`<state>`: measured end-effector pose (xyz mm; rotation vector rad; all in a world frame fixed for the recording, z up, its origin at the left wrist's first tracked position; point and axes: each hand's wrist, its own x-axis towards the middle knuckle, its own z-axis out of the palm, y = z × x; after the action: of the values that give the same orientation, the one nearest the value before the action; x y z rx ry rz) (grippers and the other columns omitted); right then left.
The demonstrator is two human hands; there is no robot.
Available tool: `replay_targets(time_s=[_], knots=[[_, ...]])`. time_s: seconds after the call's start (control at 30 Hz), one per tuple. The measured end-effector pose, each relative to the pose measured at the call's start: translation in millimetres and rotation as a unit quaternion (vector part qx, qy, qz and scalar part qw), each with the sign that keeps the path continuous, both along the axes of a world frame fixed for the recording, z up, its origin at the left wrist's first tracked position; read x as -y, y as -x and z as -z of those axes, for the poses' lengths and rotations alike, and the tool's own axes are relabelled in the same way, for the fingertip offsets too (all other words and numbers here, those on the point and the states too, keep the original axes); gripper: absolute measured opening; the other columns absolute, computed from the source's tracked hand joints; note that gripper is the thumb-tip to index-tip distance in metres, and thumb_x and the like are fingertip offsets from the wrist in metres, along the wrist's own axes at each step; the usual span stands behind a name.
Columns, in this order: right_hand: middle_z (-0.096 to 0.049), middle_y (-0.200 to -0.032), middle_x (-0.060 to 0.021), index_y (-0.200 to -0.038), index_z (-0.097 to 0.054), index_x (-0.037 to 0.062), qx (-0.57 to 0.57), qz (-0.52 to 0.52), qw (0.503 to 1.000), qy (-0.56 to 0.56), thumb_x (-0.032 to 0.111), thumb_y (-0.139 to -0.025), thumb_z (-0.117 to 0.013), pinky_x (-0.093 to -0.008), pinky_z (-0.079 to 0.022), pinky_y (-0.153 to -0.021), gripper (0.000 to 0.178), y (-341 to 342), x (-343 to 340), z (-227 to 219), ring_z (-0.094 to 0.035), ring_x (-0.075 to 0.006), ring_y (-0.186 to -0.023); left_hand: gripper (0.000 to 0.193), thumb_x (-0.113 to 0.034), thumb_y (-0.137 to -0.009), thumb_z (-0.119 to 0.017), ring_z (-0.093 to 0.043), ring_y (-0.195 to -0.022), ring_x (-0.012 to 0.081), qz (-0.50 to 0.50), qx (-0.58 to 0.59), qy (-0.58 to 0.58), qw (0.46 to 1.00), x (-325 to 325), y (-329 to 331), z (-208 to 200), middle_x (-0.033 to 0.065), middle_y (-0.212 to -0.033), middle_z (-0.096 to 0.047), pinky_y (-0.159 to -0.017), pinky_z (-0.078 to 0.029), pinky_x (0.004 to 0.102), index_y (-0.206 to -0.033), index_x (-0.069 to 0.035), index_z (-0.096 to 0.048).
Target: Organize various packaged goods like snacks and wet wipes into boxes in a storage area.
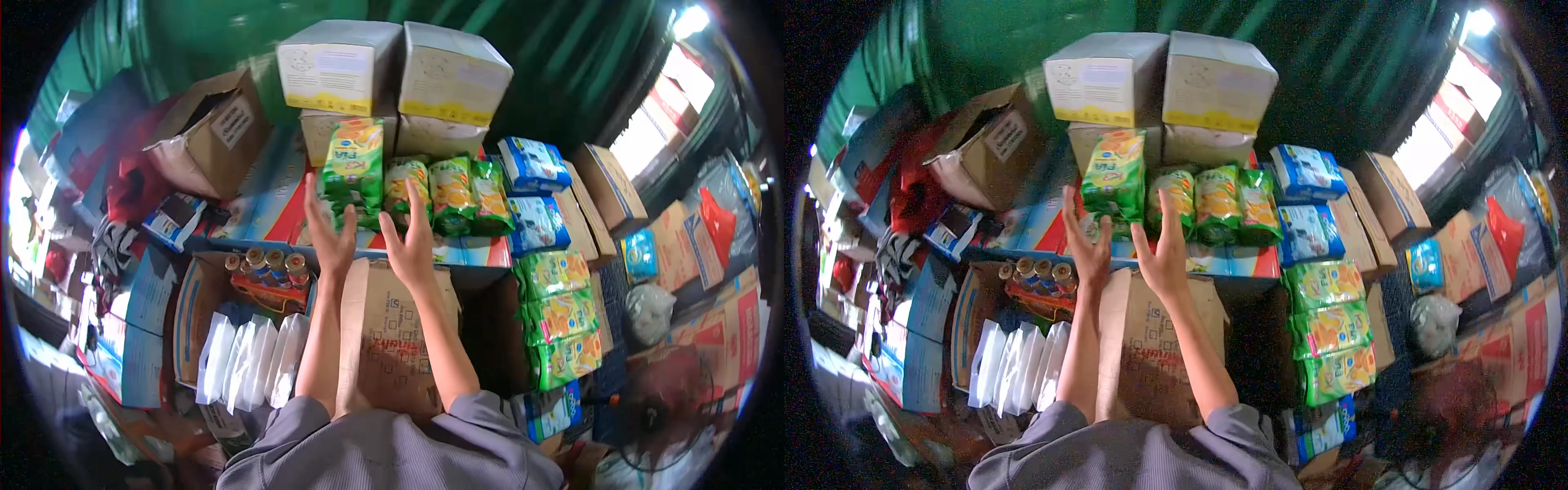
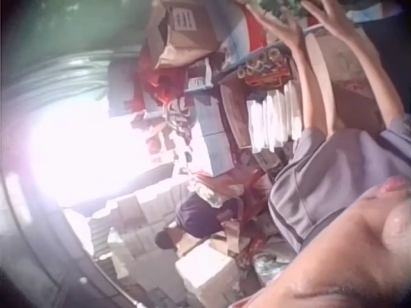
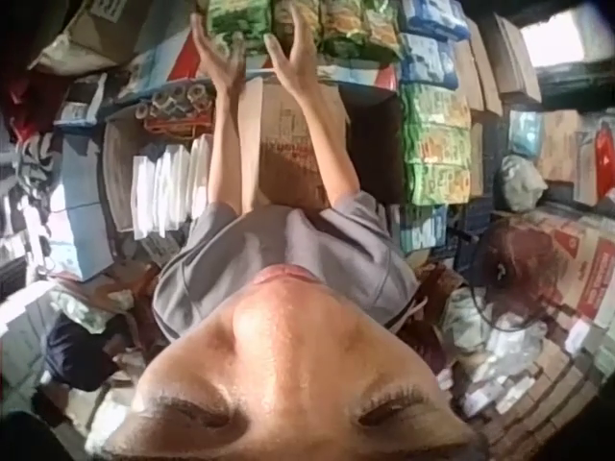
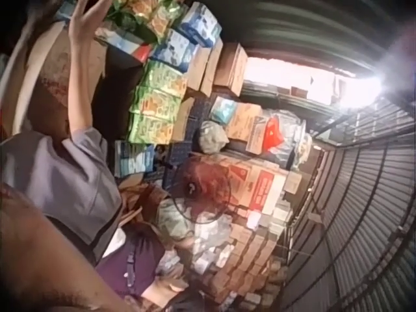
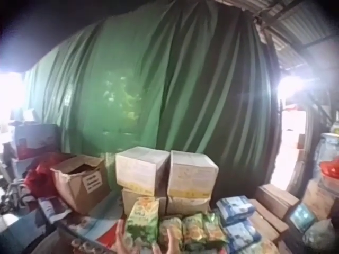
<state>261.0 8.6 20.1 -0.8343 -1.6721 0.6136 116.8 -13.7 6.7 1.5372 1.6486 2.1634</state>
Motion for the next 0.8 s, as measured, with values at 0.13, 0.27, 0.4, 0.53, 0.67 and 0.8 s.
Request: replay_targets(time_s=[0.13, 0.27, 0.4, 0.53, 0.67, 0.8], knots=[[-0.053, -0.151, -0.024, -0.15, -0.048, -0.0018, 0.025, 0.042, 0.999, -0.022, 0.012, -0.099, -0.066, -0.0456, -0.043, -0.115, 0.056, -60, 56, -9, -0.051, -0.04, -0.141, 0.073, 0.001, -0.094, -0.064, -0.036, -0.152, 0.0372, -0.012, -0.028, -0.092, 0.995, 11, -37, -9, 0.0239, -0.164, -0.037, -0.124, -0.029, 0.0465, -0.159, 0.005, -0.03], [-0.059, -0.144, -0.0231, -0.141, -0.056, -0.0025, 0.082, 0.206, 0.972, -0.081, 0.007, -0.097, -0.066, -0.0469, -0.043, -0.115, 0.046, -132, 100, -10, -0.057, -0.0402, -0.135, 0.058, 0.002, -0.093, -0.063, -0.048, -0.143, 0.0361, 0.126, -0.047, -0.08, 0.988, 25, -105, -11, 0.0242, -0.154, -0.05, -0.121, -0.034, 0.0443, -0.148, 0.007, -0.046], [-0.058, -0.145, -0.0204, -0.143, -0.054, -0.0019, 0.043, 0.396, 0.915, -0.064, 0.004, -0.099, -0.062, -0.0476, -0.04, -0.117, 0.045, -199, 141, -1, -0.053, -0.0378, -0.138, 0.048, -0.002, -0.093, -0.064, -0.057, -0.135, 0.036, 0.402, -0.058, 0.066, 0.911, 47, -189, -6, 0.0197, -0.144, -0.06, -0.115, -0.043, 0.0445, -0.14, -0.002, -0.058], [-0.045, -0.155, -0.0259, -0.15, -0.048, 0.001, 0.096, 0.602, 0.792, -0.017, 0.007, -0.099, -0.064, -0.0507, -0.028, -0.124, 0.054, -257, 175, 26, -0.041, -0.0403, -0.147, 0.054, -0.006, -0.092, -0.068, -0.052, -0.139, 0.0408, 0.563, -0.136, 0.094, 0.809, 81, -263, 13, 0.0218, -0.148, -0.056, -0.117, -0.043, 0.0462, -0.145, -0.006, -0.055], [-0.029, -0.167, -0.0238, -0.166, -0.02, 0.0043, -0.241, 0.532, 0.81, 0.052, 0.009, -0.1, -0.066, -0.0435, -0.029, -0.124, 0.081, -301, 190, 65, -0.038, -0.0333, -0.149, 0.072, -0.015, -0.09, -0.07, -0.035, -0.152, 0.0448, 0.584, -0.322, 0.041, 0.744, 109, -307, 35, 0.0288, -0.165, -0.031, -0.125, -0.032, 0.05, -0.156, -0.005, -0.043], [-0.04, -0.16, -0.0221, -0.165, -0.015, 0.0003, -0.362, 0.501, 0.774, 0.136, 0.016, -0.105, -0.06, -0.0427, -0.037, -0.117, 0.077, -319, 197, 93, -0.049, -0.0307, -0.138, 0.075, -0.015, -0.09, -0.064, -0.026, -0.157, 0.0444, 0.514, -0.451, 0.011, 0.73, 126, -322, 52, 0.0269, -0.169, -0.026, -0.127, -0.027, 0.051, -0.16, -0.008, -0.037]])
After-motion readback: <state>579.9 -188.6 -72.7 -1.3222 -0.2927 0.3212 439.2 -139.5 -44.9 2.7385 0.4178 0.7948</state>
